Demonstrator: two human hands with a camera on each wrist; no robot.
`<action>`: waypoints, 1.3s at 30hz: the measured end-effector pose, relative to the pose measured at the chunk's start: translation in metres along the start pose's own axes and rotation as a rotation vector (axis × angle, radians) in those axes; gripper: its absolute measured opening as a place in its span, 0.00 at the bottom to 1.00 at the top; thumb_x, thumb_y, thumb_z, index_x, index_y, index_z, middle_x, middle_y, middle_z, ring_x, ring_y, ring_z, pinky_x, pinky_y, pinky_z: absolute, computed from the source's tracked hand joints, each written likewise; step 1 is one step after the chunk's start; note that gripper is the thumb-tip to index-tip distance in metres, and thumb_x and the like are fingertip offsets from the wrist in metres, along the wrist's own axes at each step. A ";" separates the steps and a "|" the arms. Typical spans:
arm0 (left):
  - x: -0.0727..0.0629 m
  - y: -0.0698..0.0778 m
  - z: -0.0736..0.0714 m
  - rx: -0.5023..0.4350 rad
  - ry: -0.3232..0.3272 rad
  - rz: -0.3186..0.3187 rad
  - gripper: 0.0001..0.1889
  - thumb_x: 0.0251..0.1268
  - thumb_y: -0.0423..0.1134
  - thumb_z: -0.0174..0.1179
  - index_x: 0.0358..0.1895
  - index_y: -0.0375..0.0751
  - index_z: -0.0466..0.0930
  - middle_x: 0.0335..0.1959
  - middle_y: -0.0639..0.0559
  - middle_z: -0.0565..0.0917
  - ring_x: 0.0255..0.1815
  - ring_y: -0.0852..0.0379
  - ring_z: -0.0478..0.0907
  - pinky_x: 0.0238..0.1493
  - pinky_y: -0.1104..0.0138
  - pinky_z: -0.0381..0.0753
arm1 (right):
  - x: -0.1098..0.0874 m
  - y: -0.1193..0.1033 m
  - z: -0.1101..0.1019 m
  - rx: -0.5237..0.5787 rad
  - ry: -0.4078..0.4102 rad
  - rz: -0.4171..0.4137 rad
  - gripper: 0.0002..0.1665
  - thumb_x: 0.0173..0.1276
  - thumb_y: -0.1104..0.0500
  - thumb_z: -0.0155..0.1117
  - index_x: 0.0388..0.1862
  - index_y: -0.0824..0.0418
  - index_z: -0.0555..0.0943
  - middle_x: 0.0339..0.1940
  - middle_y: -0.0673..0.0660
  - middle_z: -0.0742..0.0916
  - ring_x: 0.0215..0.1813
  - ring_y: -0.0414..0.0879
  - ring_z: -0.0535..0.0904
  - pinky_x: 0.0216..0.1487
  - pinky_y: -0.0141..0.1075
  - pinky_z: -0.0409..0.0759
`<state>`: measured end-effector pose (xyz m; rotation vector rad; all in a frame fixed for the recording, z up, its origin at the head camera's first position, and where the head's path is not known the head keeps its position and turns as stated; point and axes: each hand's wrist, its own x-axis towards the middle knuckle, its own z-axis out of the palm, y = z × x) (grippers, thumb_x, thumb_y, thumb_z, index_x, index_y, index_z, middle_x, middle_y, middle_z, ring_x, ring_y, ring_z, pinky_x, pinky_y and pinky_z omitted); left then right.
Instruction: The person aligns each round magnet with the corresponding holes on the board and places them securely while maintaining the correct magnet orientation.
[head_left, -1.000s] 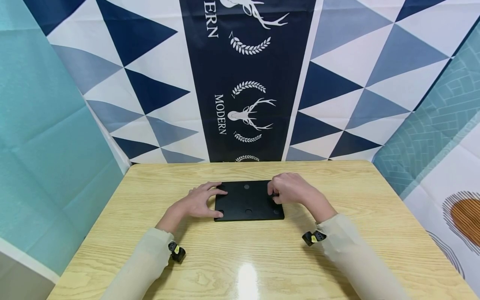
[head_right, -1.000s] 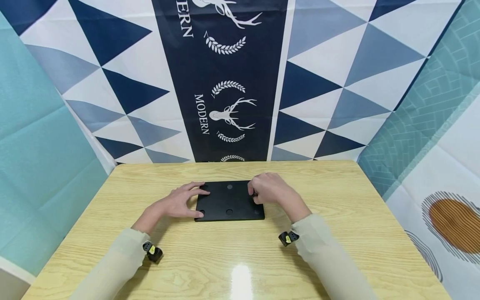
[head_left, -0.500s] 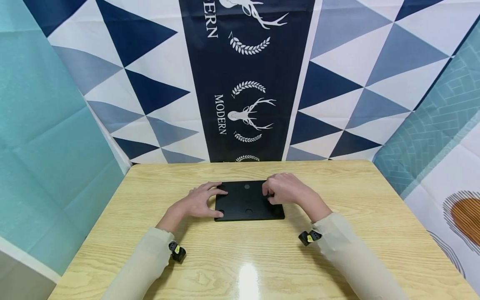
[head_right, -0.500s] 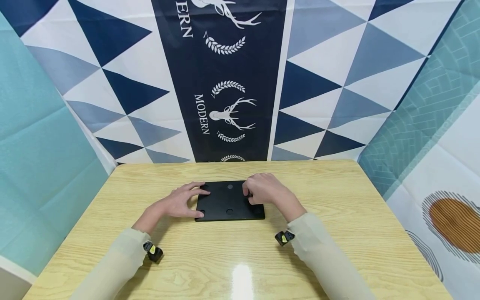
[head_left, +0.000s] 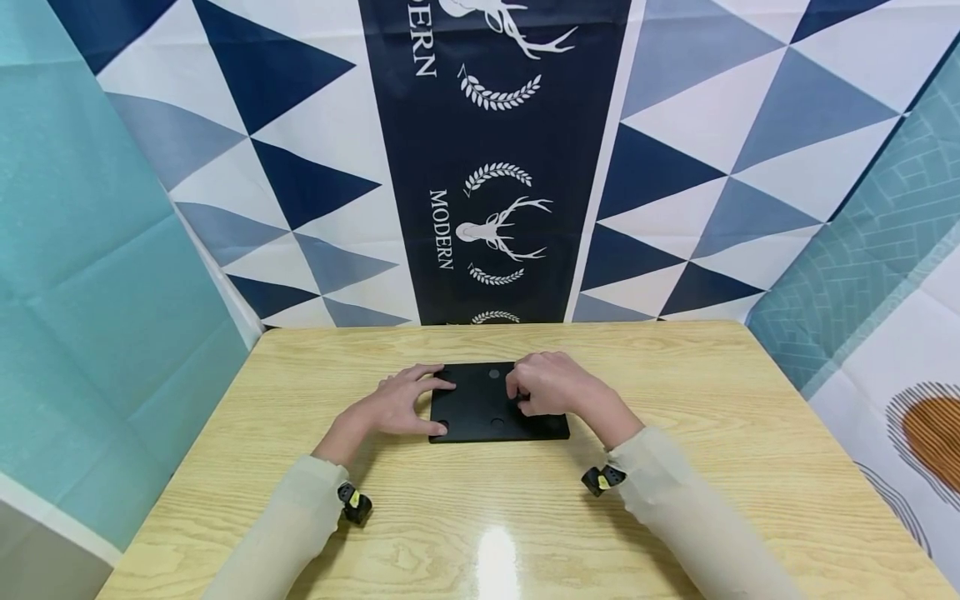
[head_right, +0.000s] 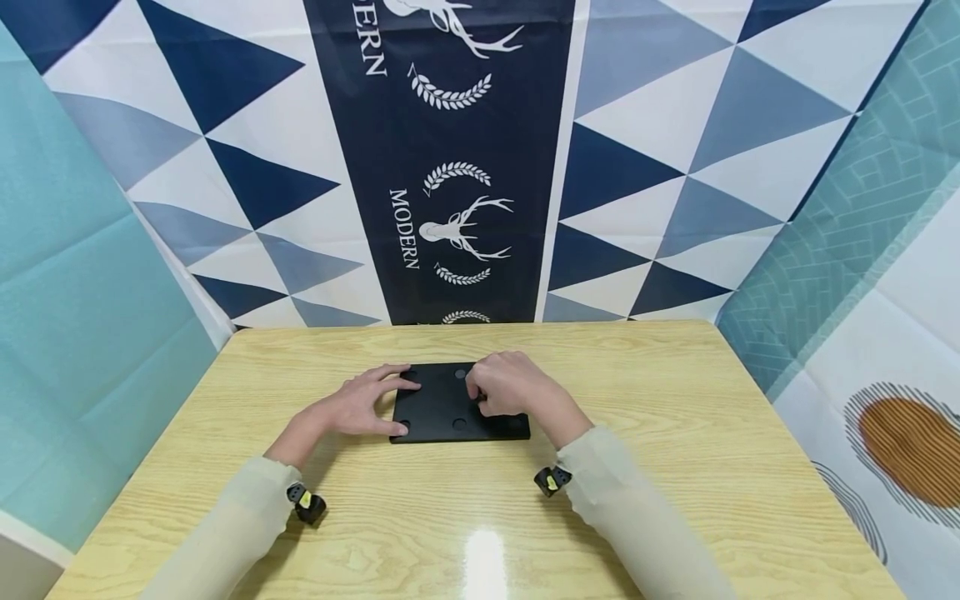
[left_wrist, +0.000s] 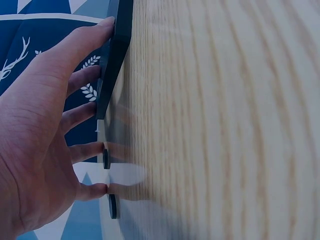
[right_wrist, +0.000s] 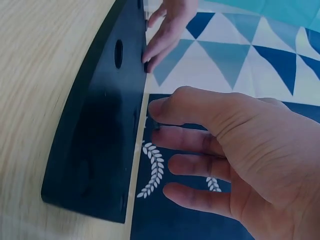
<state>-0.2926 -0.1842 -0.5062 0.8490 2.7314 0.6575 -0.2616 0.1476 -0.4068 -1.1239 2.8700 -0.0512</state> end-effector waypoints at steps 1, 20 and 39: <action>0.000 0.000 0.000 -0.001 -0.001 -0.001 0.43 0.65 0.71 0.76 0.83 0.71 0.76 0.96 0.54 0.59 0.95 0.33 0.55 0.85 0.18 0.51 | 0.001 -0.001 0.000 -0.001 -0.002 -0.002 0.07 0.67 0.58 0.83 0.42 0.48 0.94 0.36 0.47 0.90 0.35 0.39 0.79 0.37 0.39 0.81; 0.000 -0.001 0.000 -0.017 -0.004 -0.002 0.42 0.65 0.71 0.76 0.83 0.71 0.76 0.95 0.54 0.59 0.95 0.32 0.56 0.85 0.17 0.49 | 0.002 -0.008 0.010 0.059 0.010 -0.070 0.07 0.68 0.57 0.82 0.45 0.48 0.95 0.38 0.46 0.90 0.38 0.40 0.84 0.38 0.38 0.83; -0.001 0.002 0.000 -0.034 0.007 -0.007 0.43 0.63 0.68 0.78 0.82 0.70 0.78 0.95 0.54 0.60 0.95 0.32 0.55 0.86 0.18 0.49 | 0.006 -0.014 0.026 0.059 0.009 -0.140 0.05 0.73 0.55 0.81 0.46 0.47 0.96 0.38 0.45 0.88 0.42 0.41 0.85 0.37 0.33 0.80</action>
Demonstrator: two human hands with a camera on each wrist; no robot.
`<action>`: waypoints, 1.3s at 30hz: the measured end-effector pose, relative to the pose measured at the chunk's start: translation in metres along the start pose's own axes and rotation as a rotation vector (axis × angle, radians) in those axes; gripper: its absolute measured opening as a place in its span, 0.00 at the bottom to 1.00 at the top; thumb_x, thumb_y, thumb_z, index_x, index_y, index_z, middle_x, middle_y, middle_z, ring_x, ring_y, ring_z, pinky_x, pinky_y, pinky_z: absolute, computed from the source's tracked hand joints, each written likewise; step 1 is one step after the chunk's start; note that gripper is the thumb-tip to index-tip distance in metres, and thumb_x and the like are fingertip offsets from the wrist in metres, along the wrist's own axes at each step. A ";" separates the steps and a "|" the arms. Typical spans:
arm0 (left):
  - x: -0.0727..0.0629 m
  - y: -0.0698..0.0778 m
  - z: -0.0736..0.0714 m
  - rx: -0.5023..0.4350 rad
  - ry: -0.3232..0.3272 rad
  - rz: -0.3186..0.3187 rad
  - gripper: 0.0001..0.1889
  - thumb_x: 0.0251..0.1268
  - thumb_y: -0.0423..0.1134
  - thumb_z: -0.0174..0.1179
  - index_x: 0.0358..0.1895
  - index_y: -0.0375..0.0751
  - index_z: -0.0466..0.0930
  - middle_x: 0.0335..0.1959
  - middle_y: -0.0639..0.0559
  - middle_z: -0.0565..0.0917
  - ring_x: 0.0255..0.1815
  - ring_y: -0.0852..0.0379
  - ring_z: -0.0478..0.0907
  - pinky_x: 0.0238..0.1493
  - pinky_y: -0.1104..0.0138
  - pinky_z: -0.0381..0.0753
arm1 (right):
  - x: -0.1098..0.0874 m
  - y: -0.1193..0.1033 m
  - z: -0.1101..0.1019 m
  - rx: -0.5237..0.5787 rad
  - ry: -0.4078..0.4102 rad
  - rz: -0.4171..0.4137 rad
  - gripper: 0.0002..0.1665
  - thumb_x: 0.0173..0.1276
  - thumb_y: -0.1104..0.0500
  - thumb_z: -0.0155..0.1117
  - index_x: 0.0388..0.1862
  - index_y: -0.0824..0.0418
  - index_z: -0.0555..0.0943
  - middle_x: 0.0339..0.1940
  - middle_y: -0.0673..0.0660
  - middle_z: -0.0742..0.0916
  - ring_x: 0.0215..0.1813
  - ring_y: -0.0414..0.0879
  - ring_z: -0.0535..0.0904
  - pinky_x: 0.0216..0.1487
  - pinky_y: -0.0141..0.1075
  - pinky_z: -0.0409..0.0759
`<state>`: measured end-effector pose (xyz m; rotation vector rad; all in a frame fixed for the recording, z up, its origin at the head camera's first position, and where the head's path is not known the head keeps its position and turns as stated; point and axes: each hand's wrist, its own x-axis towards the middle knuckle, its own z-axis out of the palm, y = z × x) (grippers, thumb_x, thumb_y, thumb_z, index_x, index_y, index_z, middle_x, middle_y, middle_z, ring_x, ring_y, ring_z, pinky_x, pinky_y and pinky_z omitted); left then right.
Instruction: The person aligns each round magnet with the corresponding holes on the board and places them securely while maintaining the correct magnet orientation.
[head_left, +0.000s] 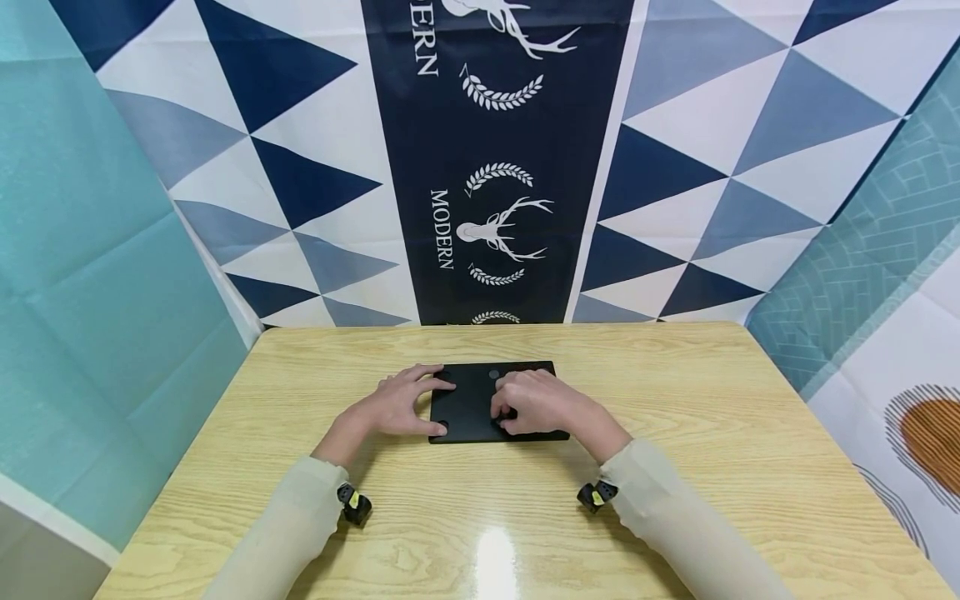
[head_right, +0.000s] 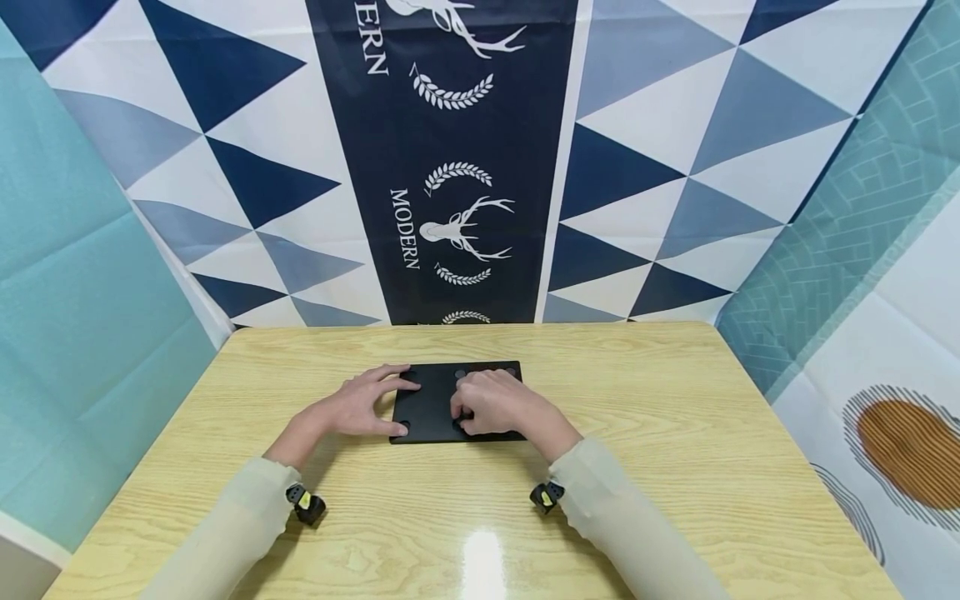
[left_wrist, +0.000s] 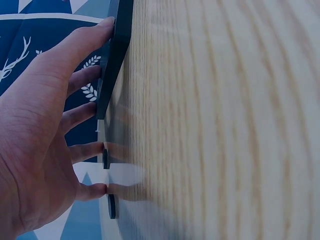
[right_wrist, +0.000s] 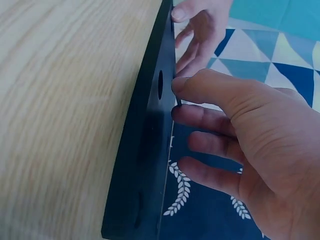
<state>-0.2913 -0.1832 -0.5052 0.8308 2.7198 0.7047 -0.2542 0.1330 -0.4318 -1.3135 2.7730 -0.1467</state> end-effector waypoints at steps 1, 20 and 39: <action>0.000 0.000 0.000 0.001 0.000 0.001 0.42 0.63 0.68 0.78 0.82 0.70 0.78 0.95 0.54 0.60 0.95 0.32 0.56 0.85 0.18 0.50 | 0.000 0.000 0.001 0.000 -0.002 0.001 0.05 0.73 0.55 0.81 0.46 0.47 0.96 0.38 0.45 0.88 0.42 0.41 0.85 0.37 0.33 0.80; -0.001 0.001 0.000 0.005 -0.005 -0.004 0.43 0.64 0.69 0.77 0.82 0.69 0.77 0.95 0.53 0.59 0.95 0.32 0.55 0.86 0.18 0.49 | 0.003 -0.009 0.008 -0.075 0.013 -0.022 0.05 0.73 0.55 0.83 0.45 0.49 0.98 0.39 0.47 0.90 0.43 0.43 0.89 0.34 0.33 0.82; -0.001 0.001 0.000 -0.004 -0.003 0.000 0.43 0.65 0.70 0.77 0.82 0.69 0.77 0.95 0.52 0.59 0.95 0.31 0.55 0.86 0.17 0.48 | 0.001 -0.010 0.008 -0.086 0.019 -0.027 0.03 0.72 0.56 0.84 0.43 0.49 0.98 0.40 0.46 0.91 0.46 0.44 0.90 0.38 0.32 0.85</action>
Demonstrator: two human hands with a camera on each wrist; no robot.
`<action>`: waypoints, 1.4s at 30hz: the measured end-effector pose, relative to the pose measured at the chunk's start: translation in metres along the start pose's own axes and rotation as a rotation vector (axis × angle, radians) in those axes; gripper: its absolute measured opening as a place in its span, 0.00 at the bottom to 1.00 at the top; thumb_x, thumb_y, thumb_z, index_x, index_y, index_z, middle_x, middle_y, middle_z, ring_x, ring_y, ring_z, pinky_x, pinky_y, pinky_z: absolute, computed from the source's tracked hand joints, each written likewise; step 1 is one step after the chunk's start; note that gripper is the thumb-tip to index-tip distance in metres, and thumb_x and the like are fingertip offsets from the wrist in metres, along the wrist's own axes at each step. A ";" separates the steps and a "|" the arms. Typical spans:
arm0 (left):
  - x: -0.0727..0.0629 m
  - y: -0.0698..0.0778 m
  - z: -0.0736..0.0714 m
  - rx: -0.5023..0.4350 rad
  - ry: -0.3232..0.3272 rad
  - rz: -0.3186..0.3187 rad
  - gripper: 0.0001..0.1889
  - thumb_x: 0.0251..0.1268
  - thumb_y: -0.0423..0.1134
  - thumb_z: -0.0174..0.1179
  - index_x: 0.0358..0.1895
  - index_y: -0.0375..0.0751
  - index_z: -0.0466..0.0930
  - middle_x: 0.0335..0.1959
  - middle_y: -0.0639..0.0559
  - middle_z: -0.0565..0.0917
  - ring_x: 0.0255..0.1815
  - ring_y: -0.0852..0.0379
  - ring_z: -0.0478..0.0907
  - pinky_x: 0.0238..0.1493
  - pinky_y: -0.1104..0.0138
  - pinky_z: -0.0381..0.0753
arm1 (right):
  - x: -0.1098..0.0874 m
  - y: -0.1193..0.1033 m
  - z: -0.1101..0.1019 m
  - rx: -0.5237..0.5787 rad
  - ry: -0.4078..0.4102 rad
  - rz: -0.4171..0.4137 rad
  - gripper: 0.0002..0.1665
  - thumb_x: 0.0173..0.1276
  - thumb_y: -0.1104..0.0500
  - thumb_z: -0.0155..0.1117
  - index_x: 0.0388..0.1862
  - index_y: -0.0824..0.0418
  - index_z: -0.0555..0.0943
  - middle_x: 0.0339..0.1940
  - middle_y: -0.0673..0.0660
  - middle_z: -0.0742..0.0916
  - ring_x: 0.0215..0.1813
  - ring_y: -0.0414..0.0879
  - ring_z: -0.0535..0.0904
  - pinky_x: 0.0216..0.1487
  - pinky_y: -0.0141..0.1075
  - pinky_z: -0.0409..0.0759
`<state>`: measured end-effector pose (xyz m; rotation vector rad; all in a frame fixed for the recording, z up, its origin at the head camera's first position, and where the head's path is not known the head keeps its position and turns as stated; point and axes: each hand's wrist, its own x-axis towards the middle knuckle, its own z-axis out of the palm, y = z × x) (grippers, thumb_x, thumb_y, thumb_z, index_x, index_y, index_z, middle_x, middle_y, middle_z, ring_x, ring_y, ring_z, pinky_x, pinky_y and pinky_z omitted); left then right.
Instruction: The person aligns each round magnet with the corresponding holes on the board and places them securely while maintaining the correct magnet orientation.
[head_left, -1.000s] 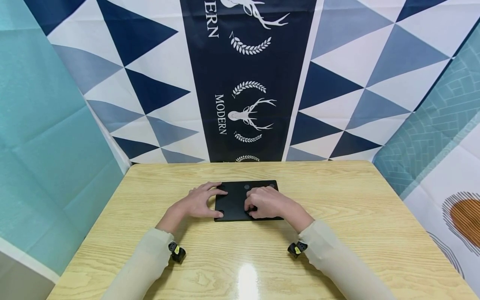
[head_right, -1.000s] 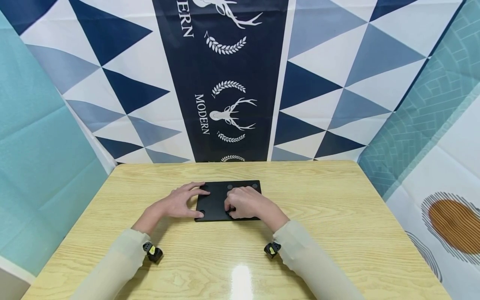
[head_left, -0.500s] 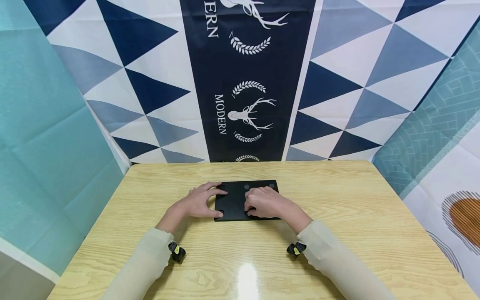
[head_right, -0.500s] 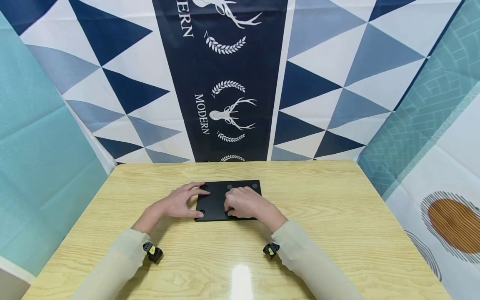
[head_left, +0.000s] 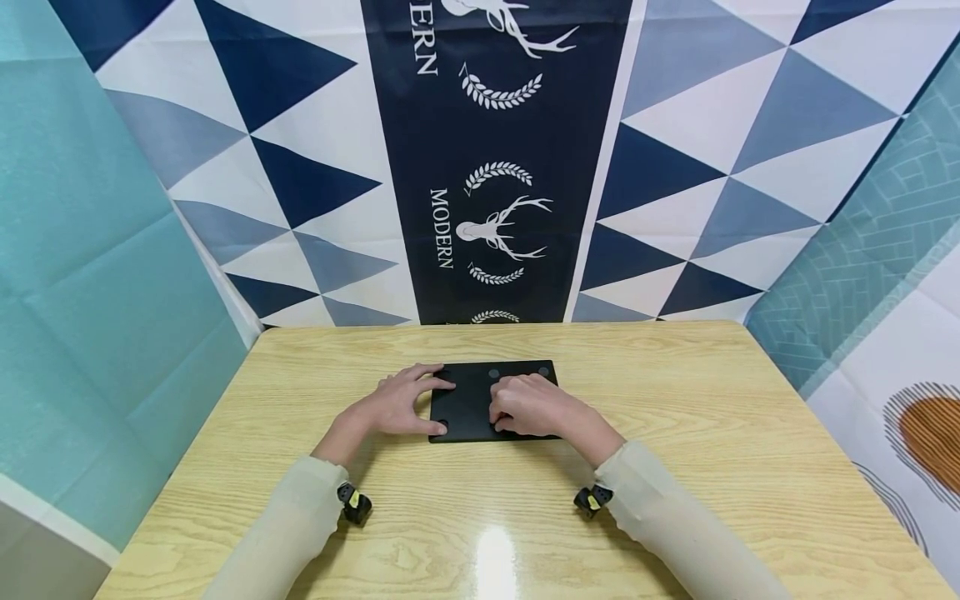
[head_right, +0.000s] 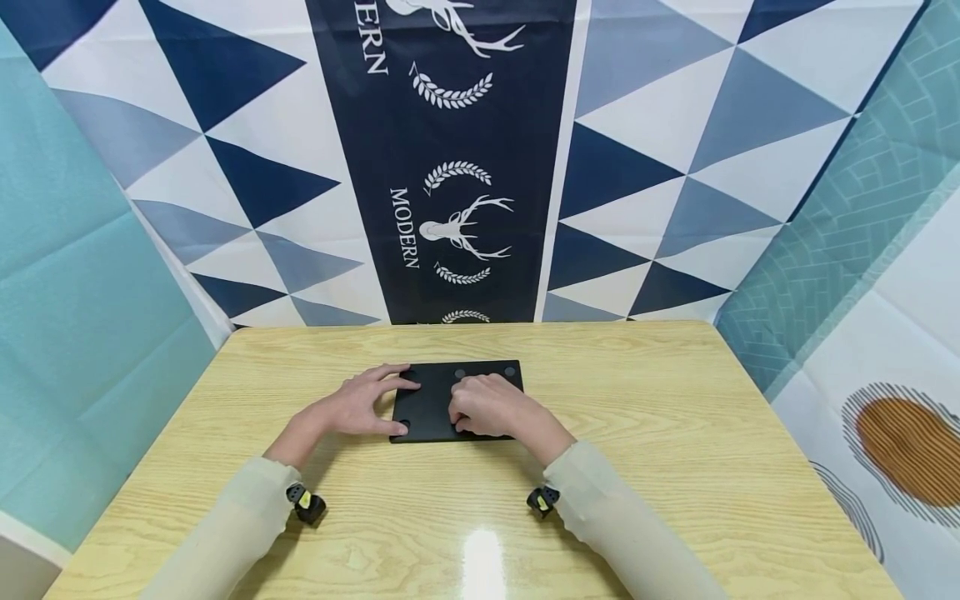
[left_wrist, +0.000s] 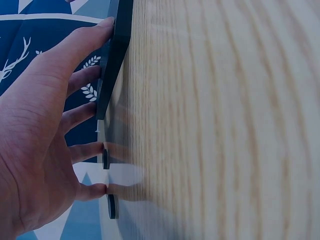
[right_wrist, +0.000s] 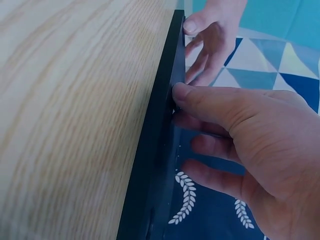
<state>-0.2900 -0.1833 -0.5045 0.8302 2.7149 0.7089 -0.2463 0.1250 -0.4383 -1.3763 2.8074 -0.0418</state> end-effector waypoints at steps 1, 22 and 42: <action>0.000 0.000 0.000 0.001 -0.001 0.000 0.43 0.65 0.70 0.77 0.82 0.69 0.77 0.95 0.52 0.59 0.95 0.31 0.55 0.86 0.17 0.48 | 0.000 0.000 0.000 0.003 -0.001 0.000 0.03 0.72 0.56 0.83 0.43 0.50 0.98 0.40 0.47 0.91 0.46 0.44 0.90 0.38 0.32 0.85; 0.001 -0.003 0.002 0.028 -0.001 0.002 0.46 0.61 0.77 0.75 0.83 0.71 0.76 0.95 0.53 0.59 0.95 0.32 0.56 0.85 0.17 0.50 | -0.004 0.002 0.005 0.014 0.034 -0.028 0.03 0.74 0.53 0.82 0.42 0.49 0.98 0.37 0.46 0.90 0.40 0.41 0.87 0.32 0.27 0.77; -0.011 0.040 -0.021 0.147 -0.056 -0.048 0.42 0.70 0.66 0.74 0.84 0.60 0.75 0.94 0.45 0.60 0.94 0.31 0.57 0.86 0.20 0.52 | -0.007 0.006 0.009 0.056 0.129 -0.075 0.03 0.76 0.54 0.79 0.40 0.46 0.96 0.37 0.46 0.88 0.35 0.37 0.82 0.33 0.28 0.75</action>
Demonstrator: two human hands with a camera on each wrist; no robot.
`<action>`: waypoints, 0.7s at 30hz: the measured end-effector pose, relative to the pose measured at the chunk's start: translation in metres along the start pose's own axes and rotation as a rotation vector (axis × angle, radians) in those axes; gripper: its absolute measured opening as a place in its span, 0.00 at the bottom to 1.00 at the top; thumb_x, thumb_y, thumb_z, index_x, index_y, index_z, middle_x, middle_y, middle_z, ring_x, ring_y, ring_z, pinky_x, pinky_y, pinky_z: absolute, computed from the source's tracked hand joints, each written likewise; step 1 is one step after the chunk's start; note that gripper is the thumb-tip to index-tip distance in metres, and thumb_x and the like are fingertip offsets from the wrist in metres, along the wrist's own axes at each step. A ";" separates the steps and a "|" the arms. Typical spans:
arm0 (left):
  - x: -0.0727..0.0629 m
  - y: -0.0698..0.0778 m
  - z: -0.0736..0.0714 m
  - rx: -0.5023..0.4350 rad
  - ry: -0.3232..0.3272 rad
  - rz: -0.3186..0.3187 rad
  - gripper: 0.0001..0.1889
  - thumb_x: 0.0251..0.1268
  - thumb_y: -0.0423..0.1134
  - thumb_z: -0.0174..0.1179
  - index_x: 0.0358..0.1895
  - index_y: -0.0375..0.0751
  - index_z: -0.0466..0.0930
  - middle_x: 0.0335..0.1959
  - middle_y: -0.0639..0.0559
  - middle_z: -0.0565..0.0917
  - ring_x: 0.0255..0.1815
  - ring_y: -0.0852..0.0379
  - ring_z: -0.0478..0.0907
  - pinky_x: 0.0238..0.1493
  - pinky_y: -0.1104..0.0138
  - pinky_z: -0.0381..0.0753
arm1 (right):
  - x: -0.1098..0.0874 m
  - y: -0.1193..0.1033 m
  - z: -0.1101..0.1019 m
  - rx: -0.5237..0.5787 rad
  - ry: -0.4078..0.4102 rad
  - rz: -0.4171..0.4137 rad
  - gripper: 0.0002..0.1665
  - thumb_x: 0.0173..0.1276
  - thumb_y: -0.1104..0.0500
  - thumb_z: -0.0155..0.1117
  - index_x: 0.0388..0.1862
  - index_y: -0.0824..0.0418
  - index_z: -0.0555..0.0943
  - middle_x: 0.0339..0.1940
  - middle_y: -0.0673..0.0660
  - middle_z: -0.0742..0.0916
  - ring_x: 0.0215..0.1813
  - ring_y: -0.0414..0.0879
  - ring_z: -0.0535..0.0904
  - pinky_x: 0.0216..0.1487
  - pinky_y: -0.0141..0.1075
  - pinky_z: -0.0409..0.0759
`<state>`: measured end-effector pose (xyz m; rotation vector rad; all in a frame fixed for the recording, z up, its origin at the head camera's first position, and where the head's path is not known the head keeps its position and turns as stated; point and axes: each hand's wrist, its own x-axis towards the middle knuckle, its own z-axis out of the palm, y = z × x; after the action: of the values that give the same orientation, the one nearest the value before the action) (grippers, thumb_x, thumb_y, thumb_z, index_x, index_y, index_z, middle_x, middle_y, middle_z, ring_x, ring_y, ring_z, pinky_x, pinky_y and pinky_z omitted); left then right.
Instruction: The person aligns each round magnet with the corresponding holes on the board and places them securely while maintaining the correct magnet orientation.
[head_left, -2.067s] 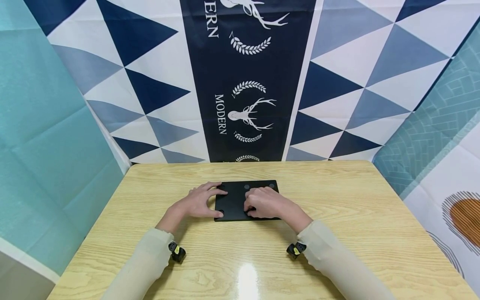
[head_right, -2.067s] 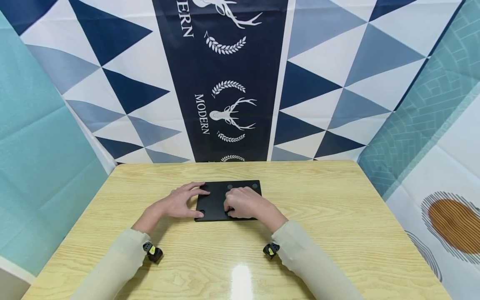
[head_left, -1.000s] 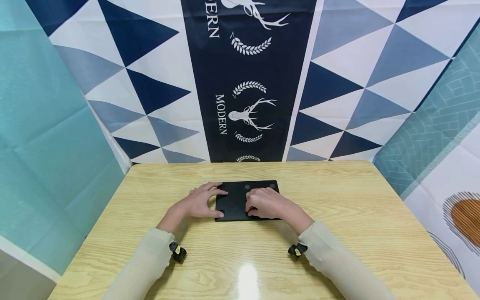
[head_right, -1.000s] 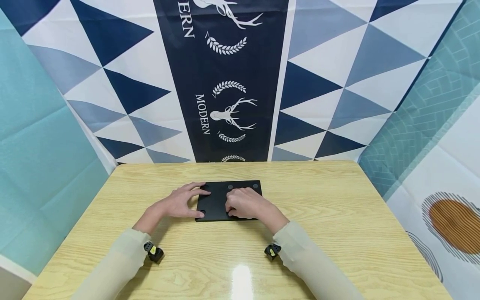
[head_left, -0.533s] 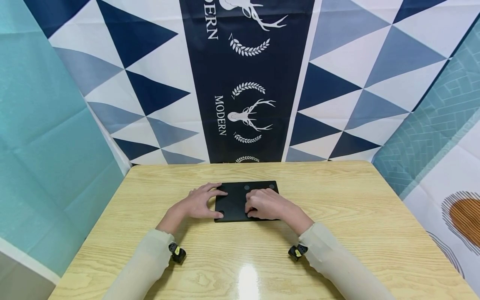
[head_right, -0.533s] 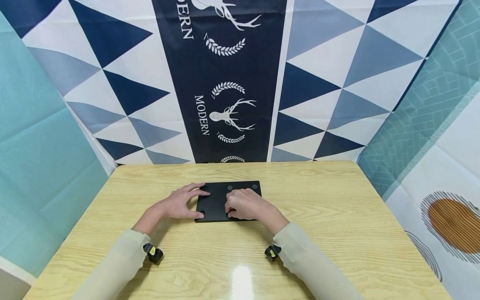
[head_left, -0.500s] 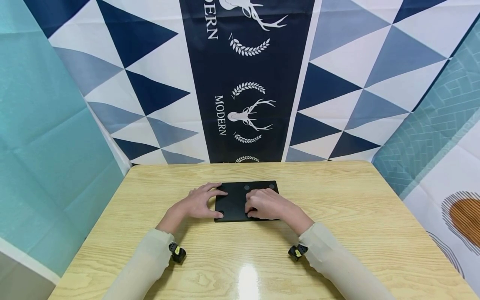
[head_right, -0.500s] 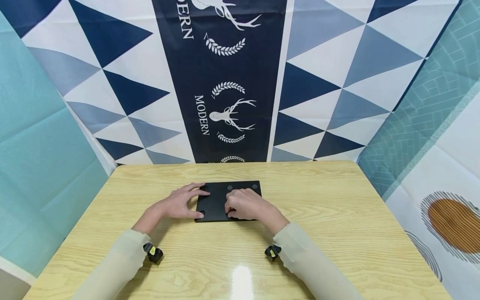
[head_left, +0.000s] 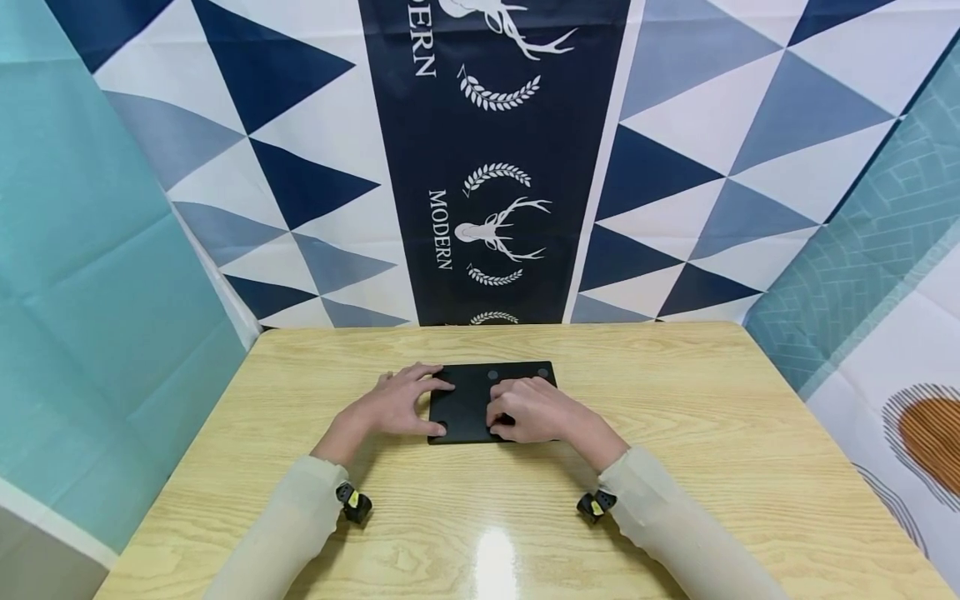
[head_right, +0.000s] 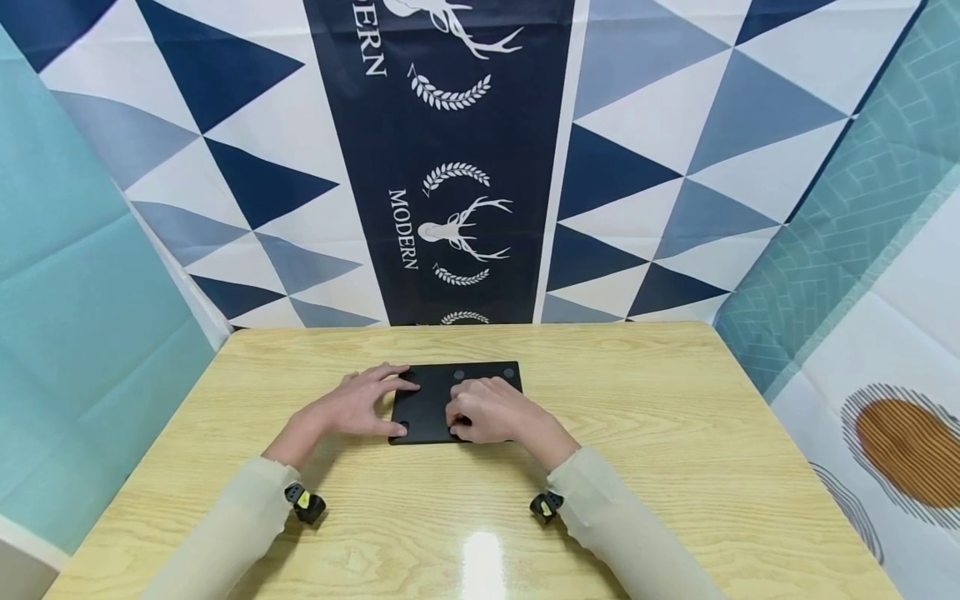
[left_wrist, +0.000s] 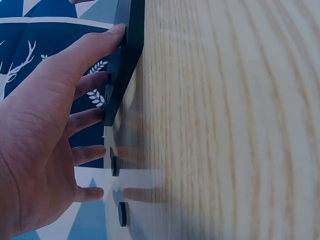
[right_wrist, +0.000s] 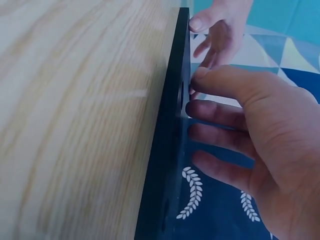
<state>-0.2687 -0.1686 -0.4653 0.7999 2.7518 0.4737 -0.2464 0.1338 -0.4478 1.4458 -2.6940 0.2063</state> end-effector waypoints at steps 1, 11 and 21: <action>0.000 0.000 0.000 0.009 0.002 -0.003 0.41 0.70 0.66 0.74 0.84 0.60 0.75 0.94 0.45 0.60 0.94 0.31 0.57 0.87 0.20 0.52 | 0.000 0.000 0.000 0.006 0.005 -0.002 0.03 0.76 0.54 0.79 0.40 0.46 0.96 0.37 0.46 0.88 0.35 0.38 0.82 0.34 0.28 0.76; -0.002 0.006 -0.006 0.032 0.042 0.032 0.37 0.74 0.64 0.72 0.83 0.62 0.77 0.93 0.48 0.65 0.93 0.34 0.62 0.86 0.26 0.61 | -0.002 0.002 -0.011 0.008 0.054 0.005 0.03 0.76 0.52 0.79 0.41 0.46 0.96 0.41 0.47 0.90 0.39 0.41 0.87 0.33 0.29 0.79; -0.009 0.009 -0.006 0.041 0.082 0.092 0.35 0.74 0.63 0.71 0.81 0.57 0.80 0.90 0.48 0.70 0.92 0.34 0.65 0.81 0.24 0.66 | -0.009 0.002 -0.020 -0.005 0.107 -0.003 0.03 0.75 0.52 0.79 0.40 0.48 0.95 0.41 0.48 0.91 0.40 0.41 0.88 0.36 0.31 0.83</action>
<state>-0.2590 -0.1679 -0.4551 0.9400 2.8175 0.4786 -0.2428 0.1453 -0.4298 1.3958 -2.6051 0.2683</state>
